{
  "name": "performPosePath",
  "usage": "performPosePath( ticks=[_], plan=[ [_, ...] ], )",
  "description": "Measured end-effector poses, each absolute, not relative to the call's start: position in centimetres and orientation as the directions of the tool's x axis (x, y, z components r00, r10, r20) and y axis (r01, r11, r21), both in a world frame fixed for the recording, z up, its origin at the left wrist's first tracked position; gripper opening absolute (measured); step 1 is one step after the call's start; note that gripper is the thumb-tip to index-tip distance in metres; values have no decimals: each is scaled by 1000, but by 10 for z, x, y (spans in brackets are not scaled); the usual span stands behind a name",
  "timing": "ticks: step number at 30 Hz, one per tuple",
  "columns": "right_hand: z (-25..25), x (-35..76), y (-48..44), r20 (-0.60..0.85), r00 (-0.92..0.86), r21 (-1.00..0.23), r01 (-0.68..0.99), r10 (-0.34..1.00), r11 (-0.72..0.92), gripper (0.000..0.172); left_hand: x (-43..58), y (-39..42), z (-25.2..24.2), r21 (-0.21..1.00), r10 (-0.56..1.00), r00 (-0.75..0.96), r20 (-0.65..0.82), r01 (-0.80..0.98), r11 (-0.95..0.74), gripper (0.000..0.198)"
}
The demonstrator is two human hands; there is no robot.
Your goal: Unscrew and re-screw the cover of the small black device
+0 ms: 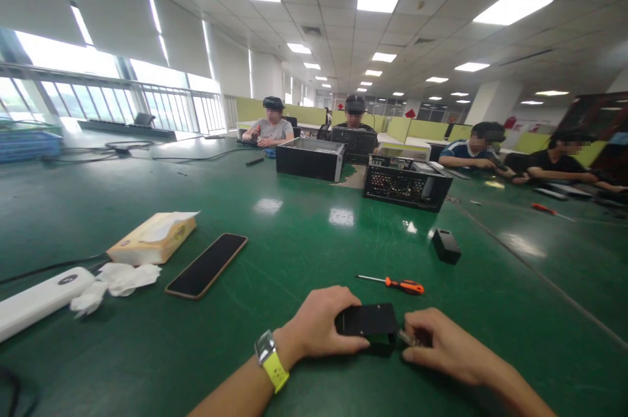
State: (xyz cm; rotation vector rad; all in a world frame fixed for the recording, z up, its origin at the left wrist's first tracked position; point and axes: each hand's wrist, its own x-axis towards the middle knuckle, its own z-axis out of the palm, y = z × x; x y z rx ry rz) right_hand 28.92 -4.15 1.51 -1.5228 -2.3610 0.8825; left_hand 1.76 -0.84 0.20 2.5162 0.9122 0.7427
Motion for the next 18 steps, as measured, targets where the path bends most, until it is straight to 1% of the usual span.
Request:
performPosePath(
  ticks=[4, 6, 10, 12, 14, 18],
  plan=[
    [20, 299, -38, -163, -449, -597, 754, 879, 274, 20, 17, -9, 2, 509, 675, 642, 363, 470, -721, 47],
    [20, 311, -35, -189, -421, -584, 774, 887, 243, 20, 17, -9, 3, 518, 677, 636, 370, 464, -719, 48],
    [14, 333, -29, -210, -274, -473, 869, 939, 148, 19, 16, -9, 4, 528, 679, 613, 404, 450, -720, 47],
    [13, 336, -27, -194, -236, -428, 894, 952, 135, 20, 16, -8, 4, 531, 675, 616, 405, 443, -722, 46],
    [16, 333, -27, -146, -257, -426, 888, 955, 174, 23, 16, -8, 3, 532, 674, 624, 395, 443, -722, 44],
    [22, 319, -29, 59, -303, -469, 833, 951, 294, 33, 15, -7, 1, 531, 670, 640, 377, 443, -722, 46]
  ],
)
